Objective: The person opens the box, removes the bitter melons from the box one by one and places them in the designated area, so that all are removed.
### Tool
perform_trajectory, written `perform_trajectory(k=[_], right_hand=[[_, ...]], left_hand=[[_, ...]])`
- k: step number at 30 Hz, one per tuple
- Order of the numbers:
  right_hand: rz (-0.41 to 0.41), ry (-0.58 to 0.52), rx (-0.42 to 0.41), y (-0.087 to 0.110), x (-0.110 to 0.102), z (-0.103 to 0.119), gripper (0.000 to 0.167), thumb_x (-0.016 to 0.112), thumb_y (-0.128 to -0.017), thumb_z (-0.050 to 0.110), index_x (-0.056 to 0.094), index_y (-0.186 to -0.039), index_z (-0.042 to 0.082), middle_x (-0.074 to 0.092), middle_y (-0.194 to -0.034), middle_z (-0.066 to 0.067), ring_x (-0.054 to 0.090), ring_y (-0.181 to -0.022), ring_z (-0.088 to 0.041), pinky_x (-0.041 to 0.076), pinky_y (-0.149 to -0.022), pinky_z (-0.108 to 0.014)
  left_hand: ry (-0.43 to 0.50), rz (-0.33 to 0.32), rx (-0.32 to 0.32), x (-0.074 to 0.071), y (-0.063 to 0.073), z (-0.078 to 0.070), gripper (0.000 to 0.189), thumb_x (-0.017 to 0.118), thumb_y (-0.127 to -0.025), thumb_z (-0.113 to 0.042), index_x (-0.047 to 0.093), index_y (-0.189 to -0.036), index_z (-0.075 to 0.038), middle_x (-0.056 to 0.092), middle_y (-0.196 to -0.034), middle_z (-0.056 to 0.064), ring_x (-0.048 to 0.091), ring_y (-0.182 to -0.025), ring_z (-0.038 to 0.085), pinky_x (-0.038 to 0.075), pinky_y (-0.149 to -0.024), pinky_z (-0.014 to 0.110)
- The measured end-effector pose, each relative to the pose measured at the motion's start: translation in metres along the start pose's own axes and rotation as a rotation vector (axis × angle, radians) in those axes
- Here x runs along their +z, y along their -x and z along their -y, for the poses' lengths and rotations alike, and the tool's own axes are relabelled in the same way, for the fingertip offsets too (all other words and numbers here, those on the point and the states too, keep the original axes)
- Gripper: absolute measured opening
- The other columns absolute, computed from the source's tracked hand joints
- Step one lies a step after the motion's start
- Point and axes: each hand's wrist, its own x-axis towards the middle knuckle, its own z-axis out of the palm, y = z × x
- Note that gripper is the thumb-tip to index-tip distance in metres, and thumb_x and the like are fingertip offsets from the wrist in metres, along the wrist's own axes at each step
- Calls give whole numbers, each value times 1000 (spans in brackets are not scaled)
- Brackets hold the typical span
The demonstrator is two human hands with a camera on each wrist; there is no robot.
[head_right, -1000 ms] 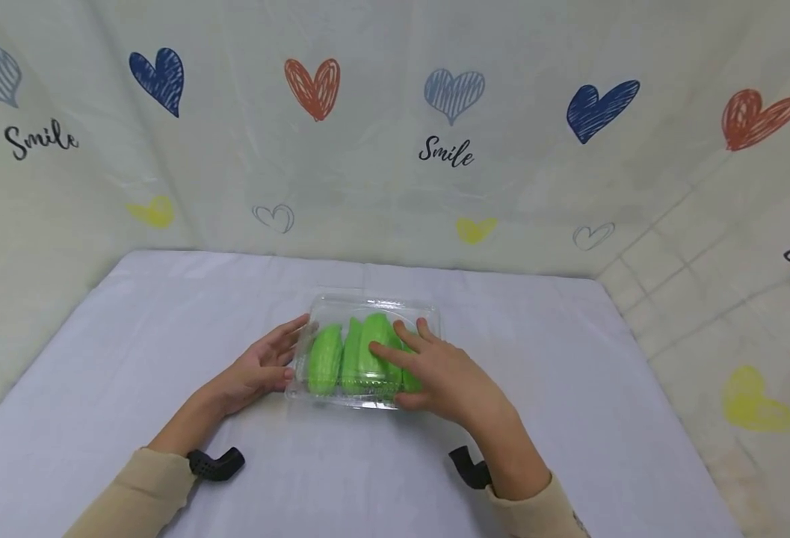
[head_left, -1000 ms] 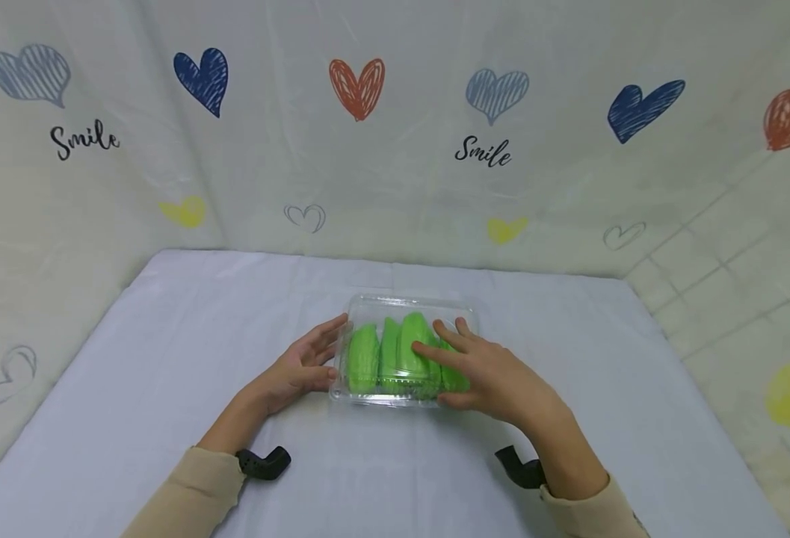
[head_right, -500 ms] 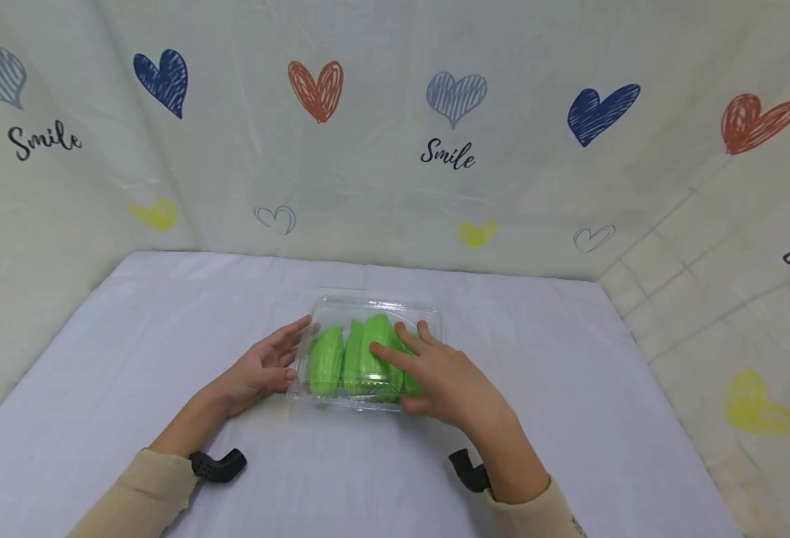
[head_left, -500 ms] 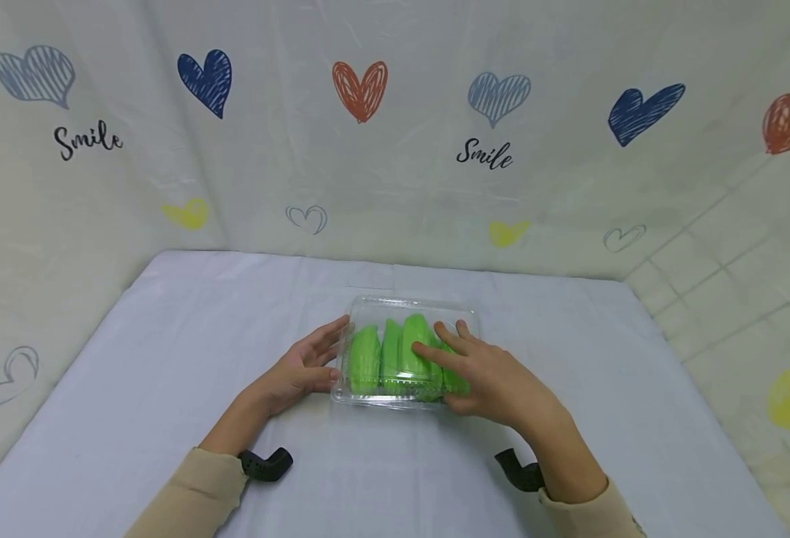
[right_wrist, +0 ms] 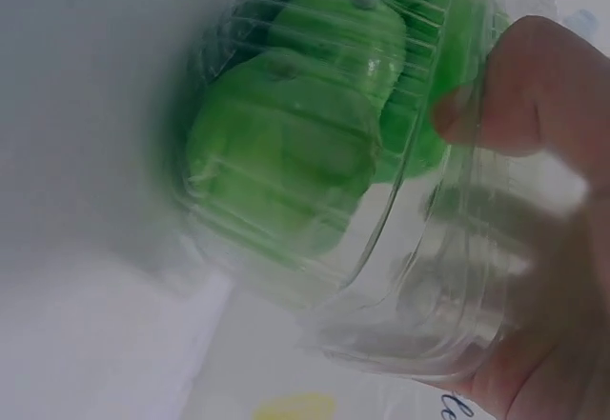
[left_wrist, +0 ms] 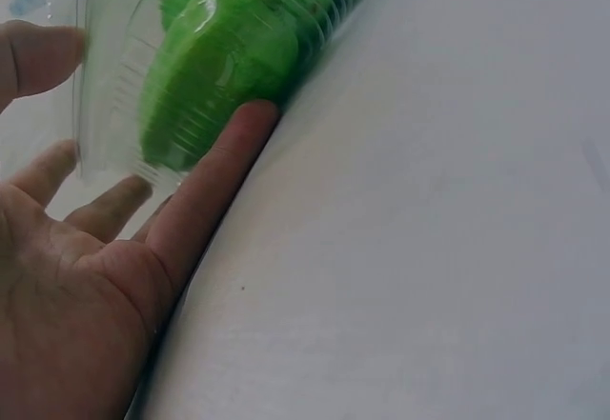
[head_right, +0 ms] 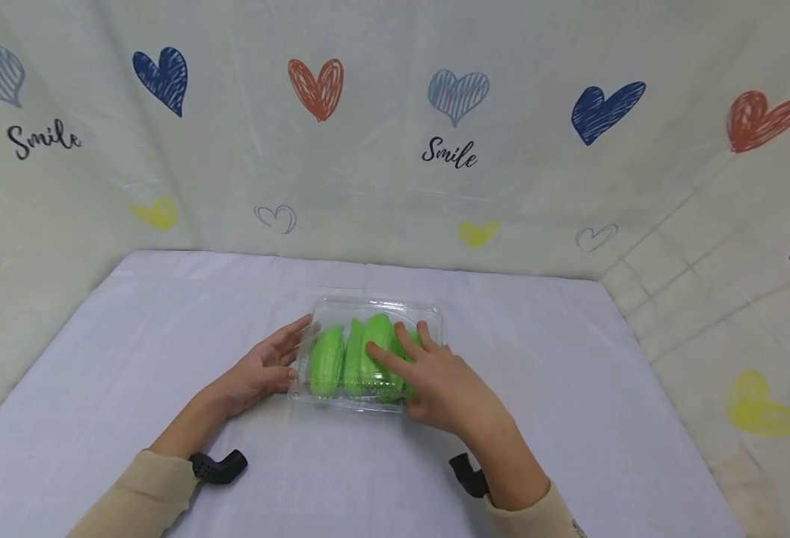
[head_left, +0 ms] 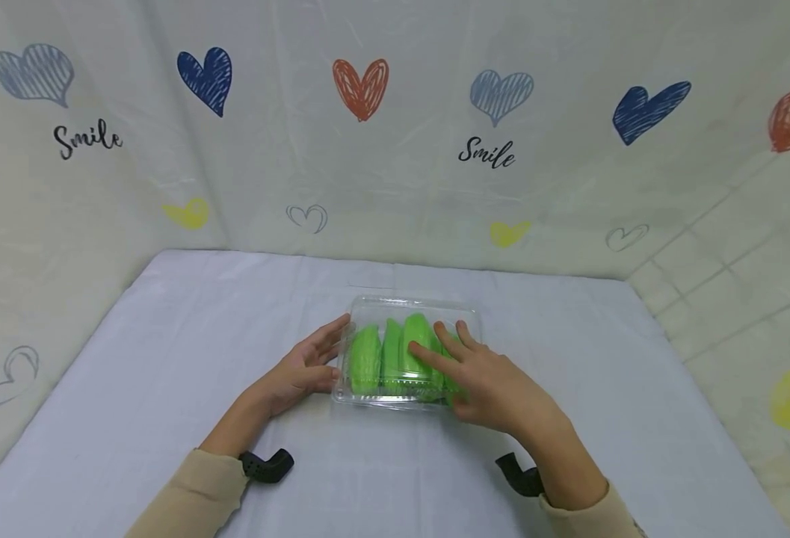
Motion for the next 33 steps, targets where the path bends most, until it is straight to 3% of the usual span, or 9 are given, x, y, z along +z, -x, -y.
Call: perform_trajectory(k=[3,6,9,11,14,18,21,26,33], right_hand=[[-5,14,-13,1,1,0,99,68,-74,-4,33,-155,40,30,-161,-17,28,-144,-49,44,-57,-29],[-4,47,-32,2,1,1,101,67,-73,-6,31,-156,40,29,-161,-19,29,-144,-50,56,-74,-46],[13,77,-41,3,2,2,104,68,-74,-7,27,-157,38,27,-161,-21,28,-143,-51,48,-91,-65],[27,92,-45,5,2,2,106,71,-74,-7,24,-158,38,24,-162,-21,26,-144,-52,46,-92,-68],[20,120,-62,8,2,2,109,72,-74,-10,23,-159,37,24,-162,-21,26,-144,-51,48,-92,-65],[-10,157,-94,11,3,1,109,71,-72,-14,27,-158,36,28,-161,-20,31,-143,-49,57,-75,-46],[-24,164,-108,12,3,0,109,72,-70,-15,29,-157,36,30,-161,-19,32,-143,-47,56,-72,-43],[-54,145,-110,12,3,0,106,66,-70,-17,33,-156,36,30,-161,-18,31,-144,-47,51,-91,-59],[-98,108,-62,7,2,5,92,64,-73,-10,43,-150,37,38,-158,-15,35,-140,-50,50,-90,-62]], left_hand=[[-12,-21,-14,2,0,-2,90,62,-87,-3,18,-160,-33,8,-168,0,9,-154,33,51,-95,39],[-25,-48,-32,4,0,-3,90,60,-85,-2,21,-159,-35,11,-167,-3,13,-153,31,51,-95,40],[-31,-57,-43,6,-1,-4,89,59,-85,-1,22,-158,-36,13,-167,-4,15,-153,30,51,-96,43],[-35,-49,-43,7,-1,-4,90,59,-85,-2,21,-159,-36,12,-167,-3,15,-153,31,50,-97,45],[-33,-49,-40,7,-2,-4,90,60,-85,-2,21,-159,-35,12,-167,-3,15,-153,31,50,-98,45],[-23,-48,-29,6,-2,-2,89,60,-86,-1,21,-159,-35,11,-167,-3,14,-153,31,50,-97,45],[-13,-43,-23,5,-3,-2,88,60,-87,-1,23,-158,-36,12,-167,-4,14,-153,31,50,-98,46],[-15,-37,-20,3,-2,0,87,58,-88,0,22,-159,-37,11,-167,-4,14,-153,31,50,-98,47],[3,-11,5,1,-2,2,86,61,-90,-4,20,-159,-36,9,-167,-2,16,-152,33,49,-99,48]])
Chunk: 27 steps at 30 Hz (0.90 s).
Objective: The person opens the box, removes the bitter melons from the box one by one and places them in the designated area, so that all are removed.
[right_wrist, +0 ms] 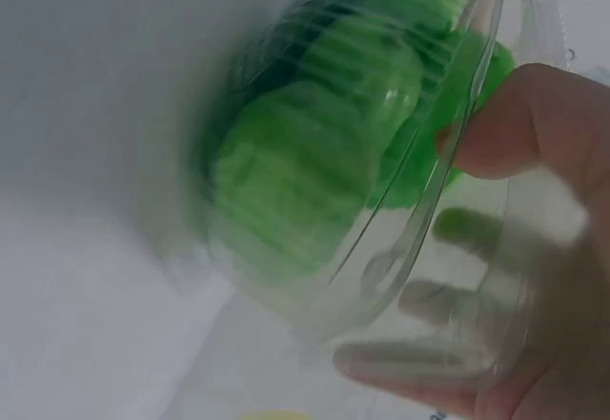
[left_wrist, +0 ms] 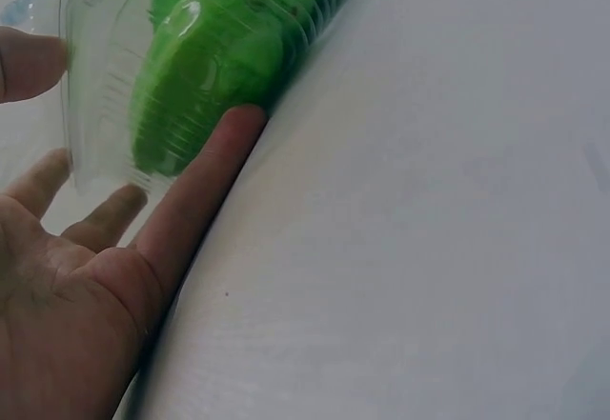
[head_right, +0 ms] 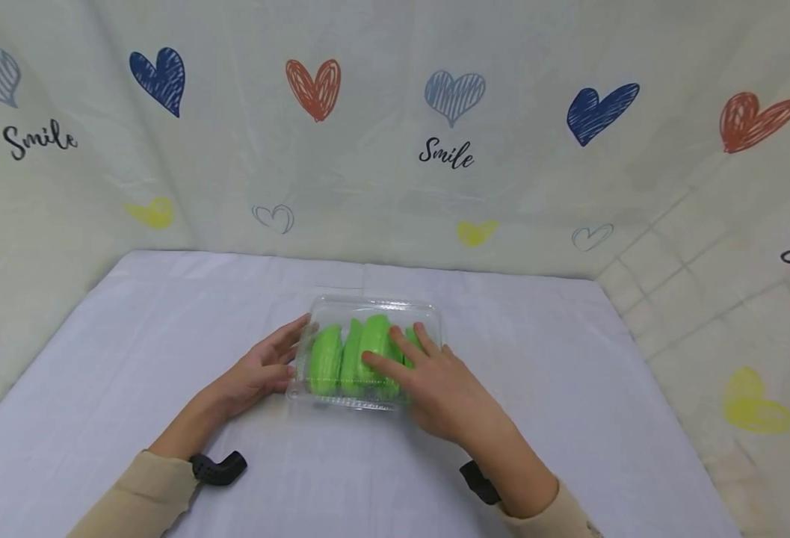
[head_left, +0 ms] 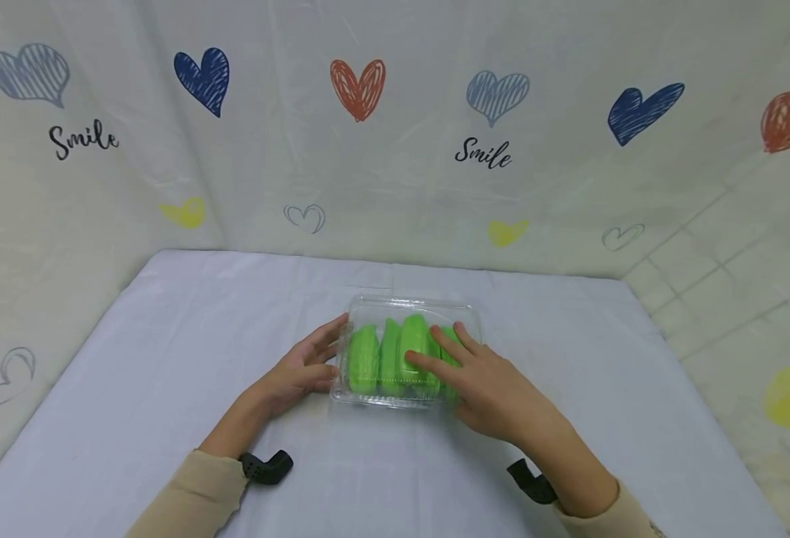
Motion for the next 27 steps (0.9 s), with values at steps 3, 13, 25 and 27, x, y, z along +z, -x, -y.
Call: perform_trajectory(k=[3,13,25,27], right_hand=[[-14,18,41,-5,-1,4,86,72,-73,0,46,-145,38,42,-155,-15,38,-138,-52,44,-92,-71],[-33,158,117,-21,-3,23,68,82,-69,17,54,-129,33,54,-144,-17,42,-137,-49,35,-99,-75],[-20,143,30,-24,4,27,89,78,-73,8,42,-150,35,45,-153,-11,43,-138,-44,43,-99,-66],[-38,149,3,-23,6,25,92,79,-73,9,41,-151,39,45,-152,-13,43,-137,-45,44,-97,-67]], left_hand=[[6,10,5,0,1,-1,86,62,-91,-6,18,-160,-34,8,-168,1,14,-152,34,48,-100,48],[-4,10,17,1,1,-1,87,60,-90,-6,15,-161,-29,7,-168,4,12,-152,36,48,-100,49],[-46,43,-9,-3,2,1,97,59,-83,1,15,-158,-43,0,-168,-3,-1,-154,32,39,-107,43],[-68,74,28,-3,5,1,96,62,-86,-4,12,-159,-40,-2,-168,-1,-3,-154,34,33,-112,49]])
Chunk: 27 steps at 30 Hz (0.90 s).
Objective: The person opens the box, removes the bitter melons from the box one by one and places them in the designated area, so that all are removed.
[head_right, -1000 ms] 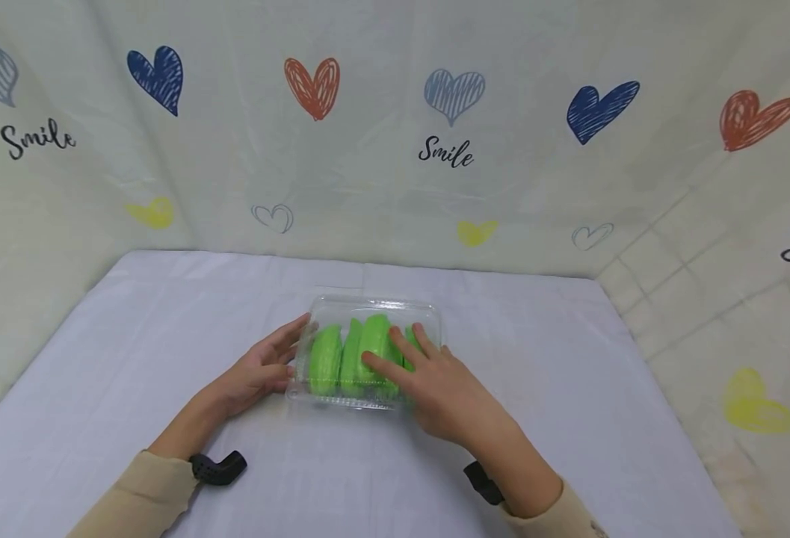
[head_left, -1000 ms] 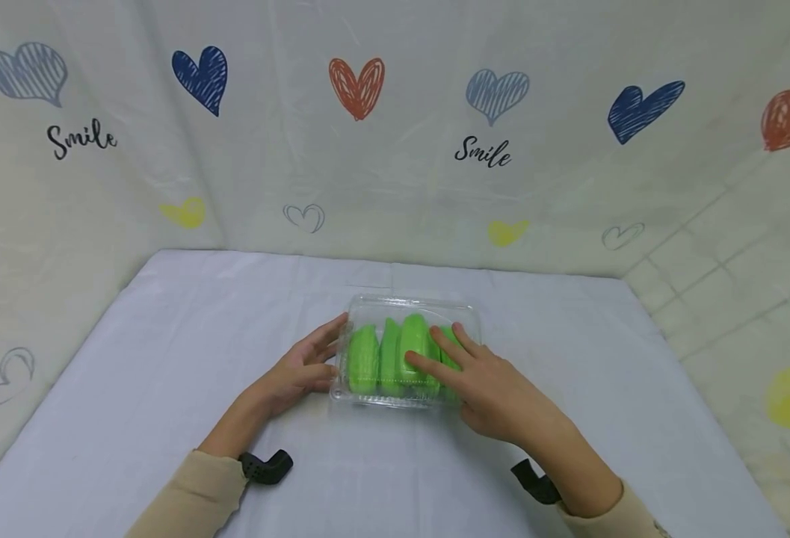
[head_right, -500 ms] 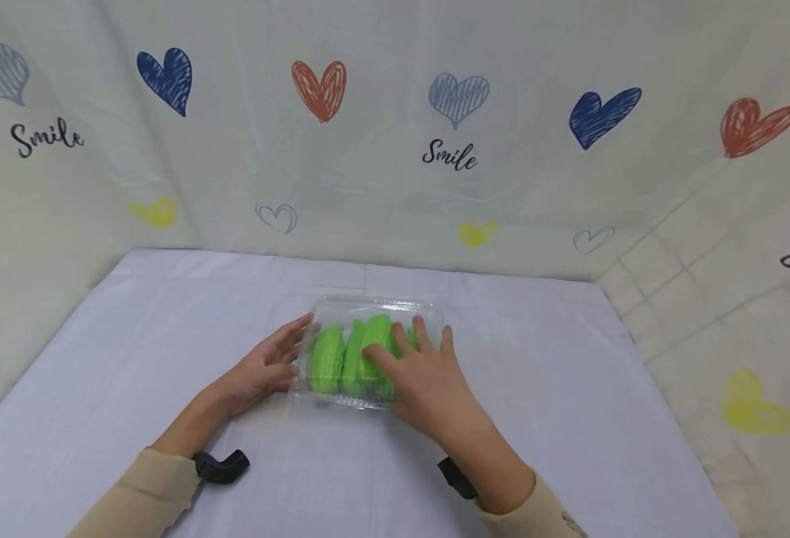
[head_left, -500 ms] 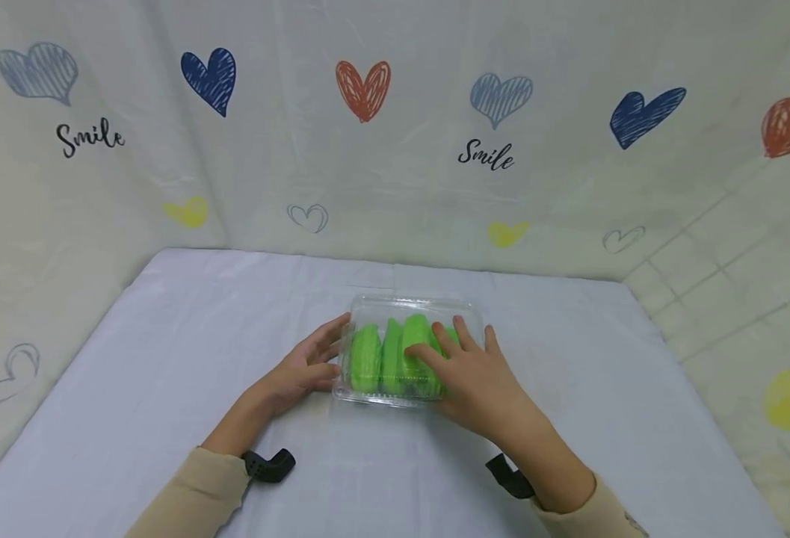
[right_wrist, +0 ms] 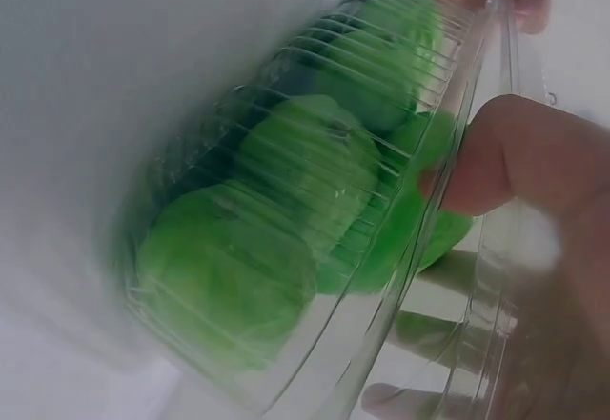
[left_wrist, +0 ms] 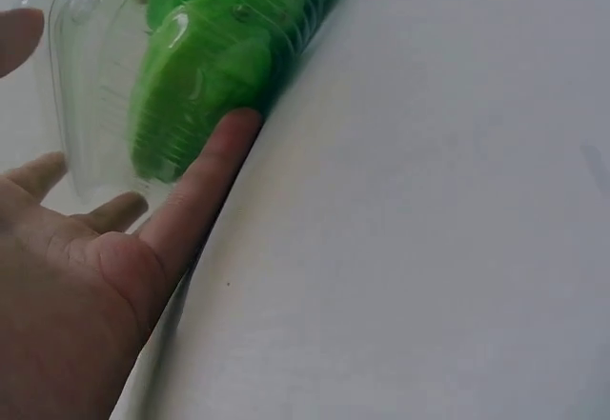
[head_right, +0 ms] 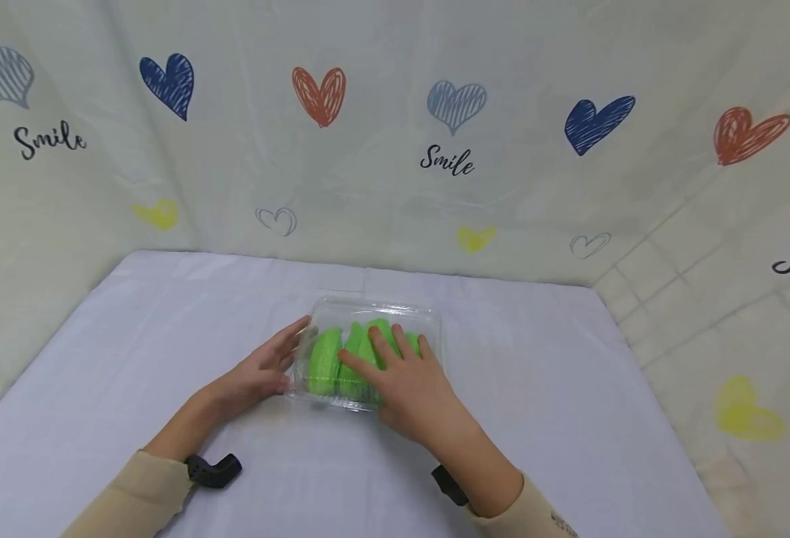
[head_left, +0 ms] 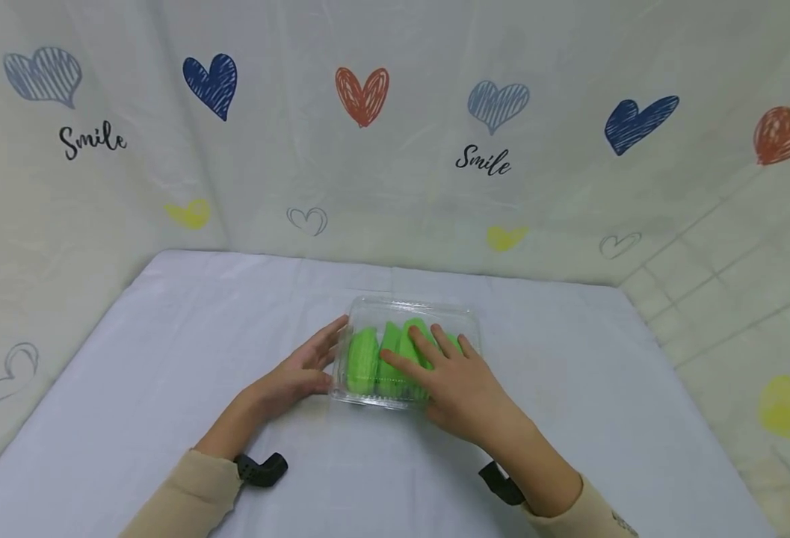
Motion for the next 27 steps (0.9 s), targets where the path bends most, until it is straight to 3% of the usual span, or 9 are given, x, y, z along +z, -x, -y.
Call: perform_trajectory(k=[5,8,11,16,22,27], right_hand=[[-1,-19,-26,1,0,-4,91,77,-75,7,40,-151,40,45,-153,-15,43,-137,-46,44,-96,-68],[8,-30,-29,2,-1,-5,91,76,-75,7,40,-151,40,44,-153,-16,42,-138,-47,44,-96,-68],[9,-33,-37,2,-1,-7,92,76,-75,6,40,-151,40,43,-154,-16,42,-137,-47,44,-96,-68],[23,-36,-41,1,-1,-9,93,77,-74,6,39,-152,41,43,-154,-15,42,-137,-47,44,-96,-68],[34,-46,-48,-2,-3,-10,93,78,-74,6,40,-151,41,43,-154,-15,44,-135,-48,45,-94,-69],[30,-49,-60,-3,-4,-11,91,77,-73,7,42,-149,41,46,-152,-14,48,-132,-48,46,-92,-69]], left_hand=[[-129,38,78,8,8,-5,102,73,-88,-19,3,-161,-34,-6,-168,3,-3,-152,41,22,-115,61],[-170,16,82,19,12,-9,110,77,-85,-21,-2,-161,-33,-8,-168,5,-1,-152,44,34,-111,59],[-141,-20,81,31,13,-12,116,80,-83,-15,-3,-161,-33,-10,-168,8,0,-151,45,47,-102,50],[-157,-131,51,47,13,-16,118,83,-80,-10,0,-161,-35,-6,-168,6,4,-152,44,54,-94,43],[-248,-272,18,58,11,-16,117,86,-78,-19,5,-160,-38,4,-168,9,11,-150,45,42,-105,56],[-295,-328,16,63,9,-15,119,88,-76,-21,7,-160,-39,6,-168,8,17,-149,47,33,-109,64]])
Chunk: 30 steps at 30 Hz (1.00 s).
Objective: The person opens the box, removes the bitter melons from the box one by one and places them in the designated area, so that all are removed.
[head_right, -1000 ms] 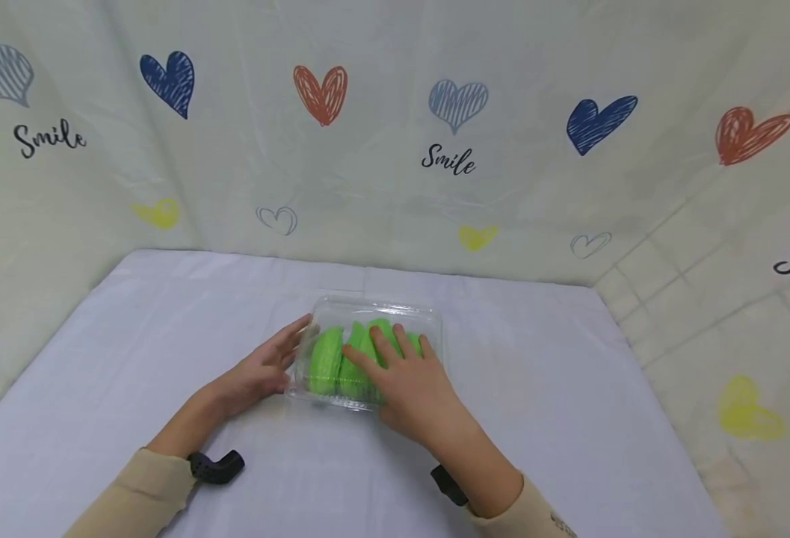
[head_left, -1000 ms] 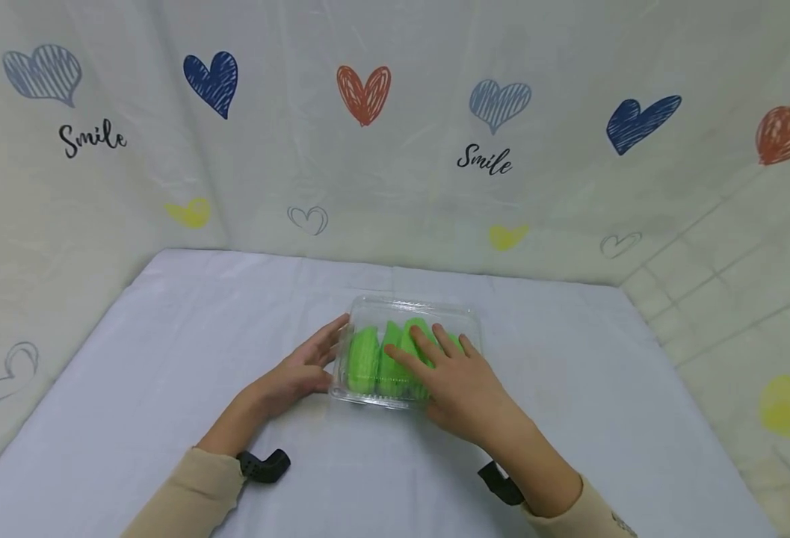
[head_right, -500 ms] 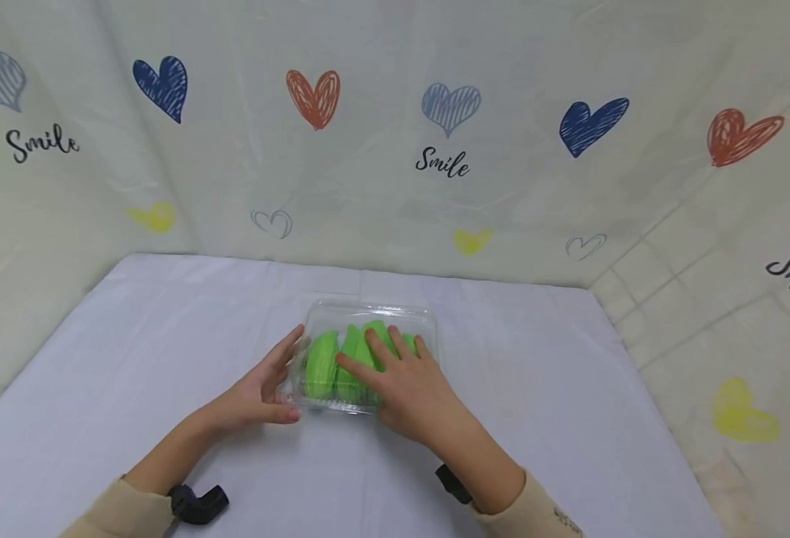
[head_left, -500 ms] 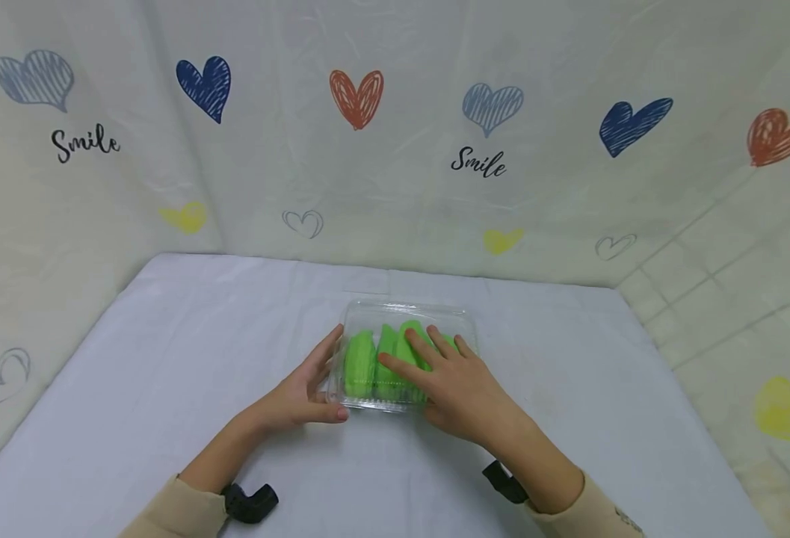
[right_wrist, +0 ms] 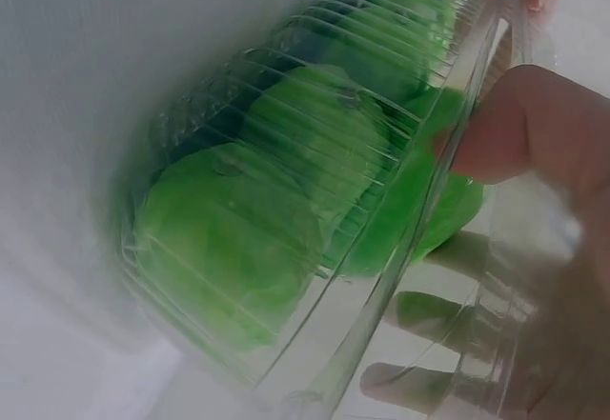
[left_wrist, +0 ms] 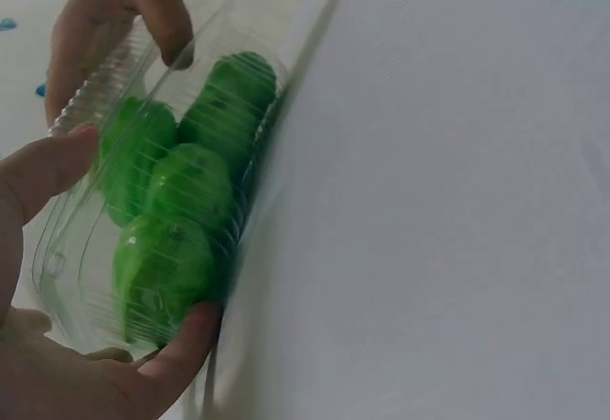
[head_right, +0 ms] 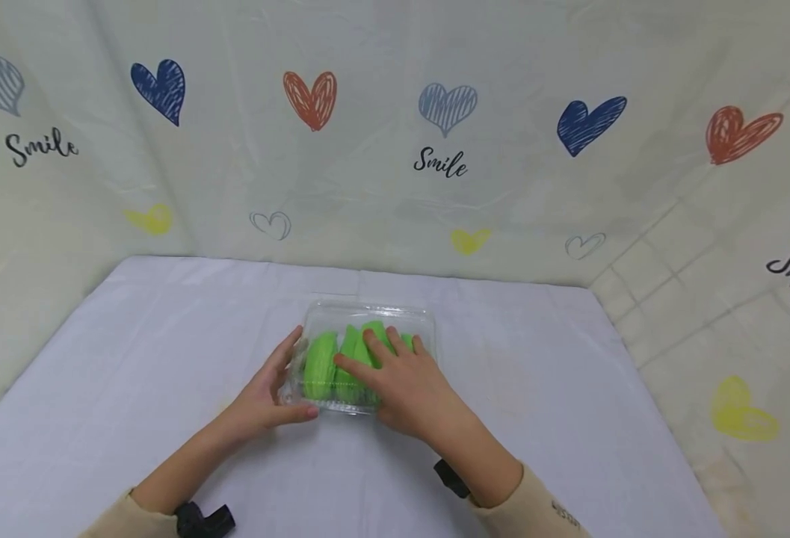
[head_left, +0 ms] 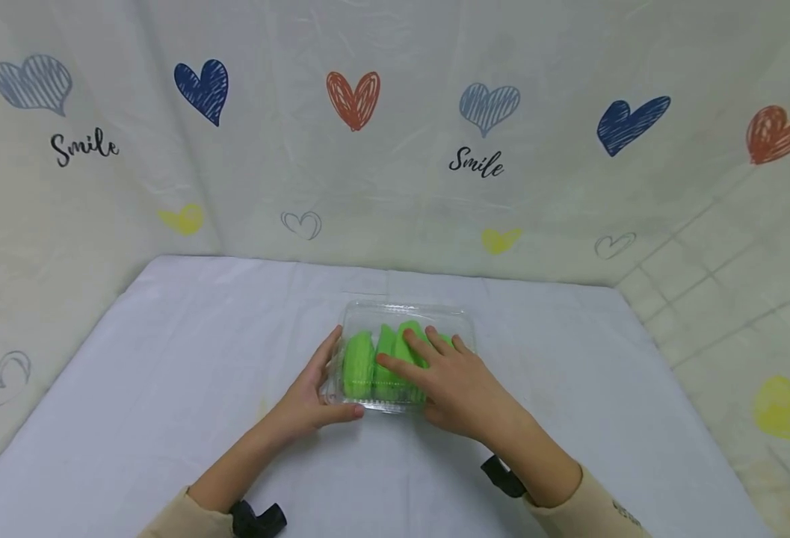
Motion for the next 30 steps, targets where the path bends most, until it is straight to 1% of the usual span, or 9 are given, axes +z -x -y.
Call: perform_trajectory(k=[5,8,13,18,21,23,26,28,30], right_hand=[[3,6,-7,1,1,0,90,77,-73,8,41,-150,39,45,-152,-16,47,-132,-49,46,-92,-69],[6,14,-12,1,2,0,91,77,-73,10,39,-151,39,43,-153,-17,46,-133,-50,46,-92,-69],[16,37,-24,2,3,0,91,76,-75,11,38,-152,38,42,-153,-19,45,-133,-51,45,-92,-70],[42,43,-56,-2,-2,-2,90,77,-74,9,41,-151,36,44,-151,-19,48,-130,-52,47,-89,-70],[62,26,-75,-4,-6,-6,88,75,-74,6,44,-150,37,46,-150,-18,50,-128,-52,47,-89,-69],[66,10,-88,-5,-9,-8,87,71,-73,4,45,-149,38,47,-150,-16,51,-128,-51,48,-89,-68],[76,-10,-113,-6,-12,-11,85,66,-74,3,46,-148,38,49,-149,-15,51,-128,-50,48,-90,-67],[94,-20,-131,-7,-14,-14,85,65,-74,4,45,-149,39,49,-150,-14,51,-129,-49,48,-91,-67],[109,-37,-152,-9,-17,-17,85,64,-74,5,44,-149,39,50,-150,-14,51,-128,-49,48,-90,-66]], left_hand=[[-55,-40,-8,5,0,1,120,89,-74,-23,6,-159,-43,8,-168,2,25,-146,45,36,-106,64],[-75,-62,-7,7,-1,1,119,89,-75,-25,6,-159,-43,10,-167,2,27,-146,44,33,-107,66],[-76,-58,9,8,-1,3,116,87,-77,-27,6,-159,-41,9,-167,2,26,-146,45,31,-109,66],[-47,-19,28,2,-2,6,109,83,-82,-29,6,-159,-40,8,-167,10,18,-147,50,28,-110,68],[1,15,21,-2,-2,6,106,81,-85,-26,7,-158,-41,6,-167,13,12,-148,51,29,-109,69],[28,42,32,-4,-2,7,105,79,-87,-22,5,-159,-40,3,-166,16,8,-148,51,28,-108,69],[54,89,60,-6,-2,8,104,75,-89,-15,1,-160,-37,-2,-166,18,2,-149,52,22,-110,71],[69,122,74,-8,-2,9,103,71,-91,-12,-2,-160,-35,-6,-166,17,1,-149,51,18,-111,72],[83,153,81,-10,-3,11,103,69,-92,-9,-4,-160,-34,-9,-166,16,1,-149,50,16,-112,72]])
